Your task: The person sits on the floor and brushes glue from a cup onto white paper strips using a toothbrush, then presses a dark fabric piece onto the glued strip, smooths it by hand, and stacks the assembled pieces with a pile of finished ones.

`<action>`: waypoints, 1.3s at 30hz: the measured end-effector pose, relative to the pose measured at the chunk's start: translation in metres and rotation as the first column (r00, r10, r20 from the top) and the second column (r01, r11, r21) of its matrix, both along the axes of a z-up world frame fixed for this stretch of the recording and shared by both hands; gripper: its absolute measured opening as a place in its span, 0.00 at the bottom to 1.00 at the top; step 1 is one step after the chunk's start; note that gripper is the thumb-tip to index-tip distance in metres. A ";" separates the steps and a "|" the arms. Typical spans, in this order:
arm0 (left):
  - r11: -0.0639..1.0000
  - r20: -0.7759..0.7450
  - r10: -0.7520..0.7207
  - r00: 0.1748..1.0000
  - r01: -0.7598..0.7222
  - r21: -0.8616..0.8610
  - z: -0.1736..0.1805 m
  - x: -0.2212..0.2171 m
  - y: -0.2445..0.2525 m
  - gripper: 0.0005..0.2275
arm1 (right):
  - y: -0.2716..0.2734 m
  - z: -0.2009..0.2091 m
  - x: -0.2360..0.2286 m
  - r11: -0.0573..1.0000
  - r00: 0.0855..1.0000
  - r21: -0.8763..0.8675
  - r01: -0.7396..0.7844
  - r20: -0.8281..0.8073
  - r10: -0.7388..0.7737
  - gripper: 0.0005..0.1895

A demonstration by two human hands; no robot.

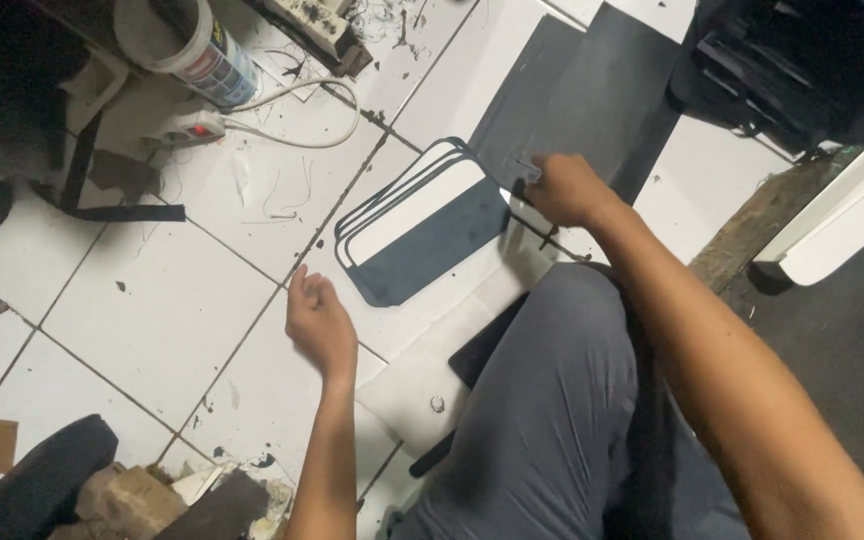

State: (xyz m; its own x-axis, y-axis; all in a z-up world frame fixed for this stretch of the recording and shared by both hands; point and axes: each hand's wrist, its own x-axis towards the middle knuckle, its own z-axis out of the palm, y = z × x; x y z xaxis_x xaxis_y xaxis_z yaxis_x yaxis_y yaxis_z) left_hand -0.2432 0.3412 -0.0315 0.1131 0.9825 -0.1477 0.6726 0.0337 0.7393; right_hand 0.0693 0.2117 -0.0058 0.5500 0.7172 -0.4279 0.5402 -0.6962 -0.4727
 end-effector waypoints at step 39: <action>0.132 -0.015 -0.974 0.227 0.620 0.774 0.063 0.265 -0.301 0.09 | -0.389 0.068 -0.065 0.472 0.600 0.813 0.341 0.198 -0.775 0.05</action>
